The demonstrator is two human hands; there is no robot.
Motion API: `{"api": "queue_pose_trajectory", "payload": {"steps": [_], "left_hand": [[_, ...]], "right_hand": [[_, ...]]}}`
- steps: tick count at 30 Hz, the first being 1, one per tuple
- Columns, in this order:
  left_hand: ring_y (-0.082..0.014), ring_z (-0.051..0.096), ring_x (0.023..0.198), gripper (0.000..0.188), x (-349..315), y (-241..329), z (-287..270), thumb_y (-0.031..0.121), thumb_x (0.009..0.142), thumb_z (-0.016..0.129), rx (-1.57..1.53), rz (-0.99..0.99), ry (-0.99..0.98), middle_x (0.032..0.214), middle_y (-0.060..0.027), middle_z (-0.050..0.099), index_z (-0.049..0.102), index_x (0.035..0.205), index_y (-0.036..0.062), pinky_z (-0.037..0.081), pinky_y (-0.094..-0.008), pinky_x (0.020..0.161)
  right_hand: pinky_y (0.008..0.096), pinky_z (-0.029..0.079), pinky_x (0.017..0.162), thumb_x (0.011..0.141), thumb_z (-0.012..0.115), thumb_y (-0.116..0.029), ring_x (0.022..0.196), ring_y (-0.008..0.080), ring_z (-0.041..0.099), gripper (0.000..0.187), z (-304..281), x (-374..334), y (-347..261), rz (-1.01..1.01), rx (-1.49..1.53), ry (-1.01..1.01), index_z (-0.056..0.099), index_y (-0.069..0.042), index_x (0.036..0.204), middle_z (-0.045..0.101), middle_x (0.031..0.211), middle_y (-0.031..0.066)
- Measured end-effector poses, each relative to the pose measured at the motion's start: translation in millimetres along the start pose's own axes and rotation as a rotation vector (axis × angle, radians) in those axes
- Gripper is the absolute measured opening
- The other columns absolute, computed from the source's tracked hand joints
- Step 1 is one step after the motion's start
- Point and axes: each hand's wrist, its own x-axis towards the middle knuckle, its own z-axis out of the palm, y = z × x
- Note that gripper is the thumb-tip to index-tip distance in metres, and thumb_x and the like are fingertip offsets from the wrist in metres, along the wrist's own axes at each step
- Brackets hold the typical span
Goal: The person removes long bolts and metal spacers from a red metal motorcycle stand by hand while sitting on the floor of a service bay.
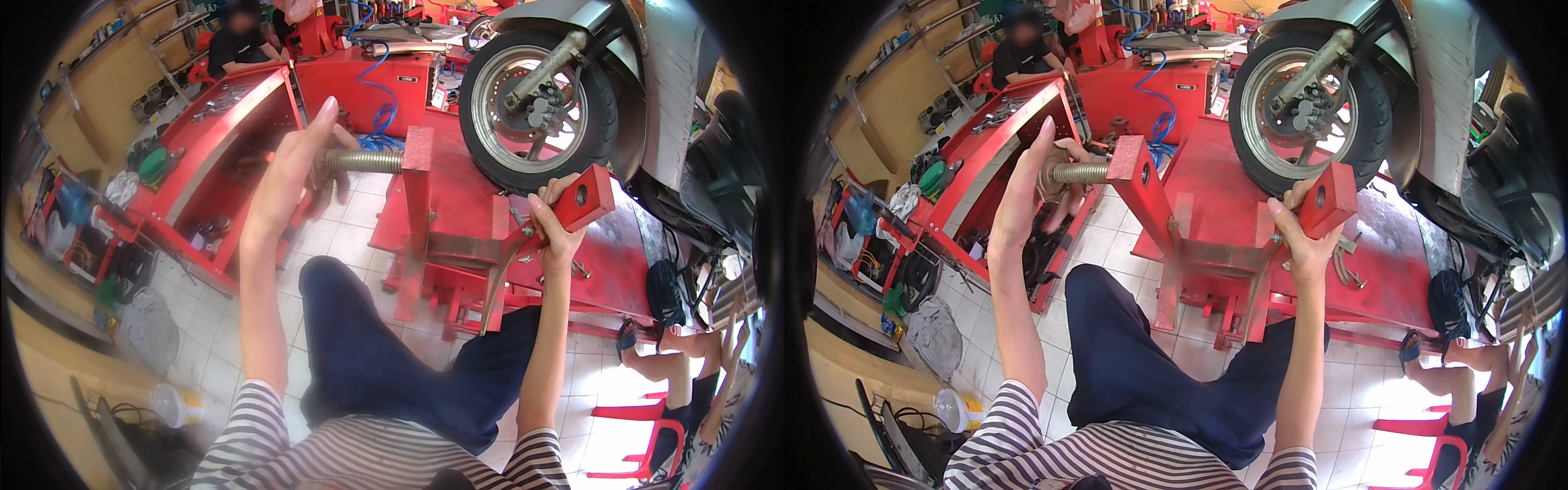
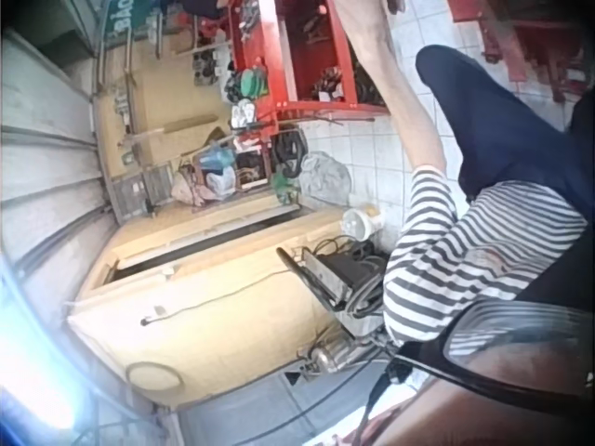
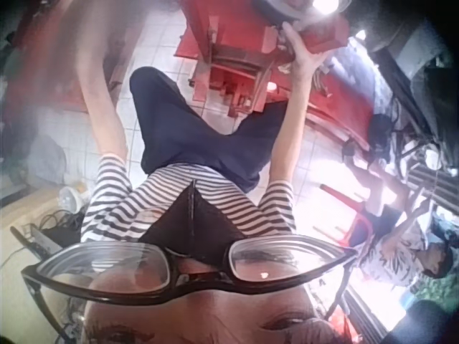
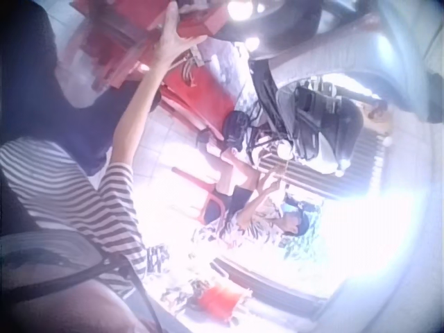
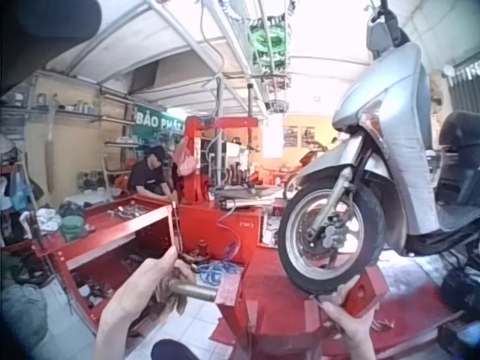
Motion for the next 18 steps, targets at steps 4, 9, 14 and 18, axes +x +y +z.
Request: {"api": "queue_pose_trajectory", "payload": {"steps": [4,9,14,18], "left_hand": [[-0.0110,0.062,0.061,0.040,-1,-21,29,0.038,0.096,0.056,0.219,0.576,0.314,0.077,-0.0064,0.064,0.061,0.104,-0.0017,0.047,-0.0245,0.056],[-0.0099,0.061,0.060,0.039,-7,-5,3,0.038,0.098,0.052,0.094,0.060,0.082,0.072,-0.0071,0.062,0.062,0.100,-0.0006,0.046,-0.0234,0.057],[-0.0092,0.054,0.047,0.040,4,-21,13,0.037,0.097,0.054,0.139,0.380,0.218,0.082,-0.0097,0.064,0.058,0.105,-0.0017,0.044,-0.0204,0.046],[-0.0080,0.051,0.045,0.046,4,-34,20,0.037,0.087,0.069,0.148,0.590,0.262,0.091,-0.0102,0.064,0.058,0.109,-0.0021,0.041,-0.0174,0.047]], "right_hand": [[0.0208,0.028,0.045,0.079,0.064,0.009,0.051,0.0060,0.033,0.027,12,2,2,-0.030,-0.033,0.024,0.042,-0.007,0.085,0.039,0.070,-0.0001],[0.0227,0.032,0.049,0.079,0.067,0.011,0.056,0.0068,0.040,0.027,2,0,-1,0.000,-0.024,0.008,0.047,-0.005,0.088,0.044,0.074,0.0003],[0.0223,0.031,0.049,0.078,0.067,0.012,0.055,0.0066,0.038,0.028,5,1,1,0.007,-0.005,0.014,0.047,-0.006,0.087,0.045,0.075,0.0004],[0.0216,0.031,0.050,0.078,0.066,0.012,0.056,0.0065,0.039,0.028,8,2,4,-0.013,0.005,0.026,0.047,-0.006,0.088,0.044,0.075,0.0002]]}}
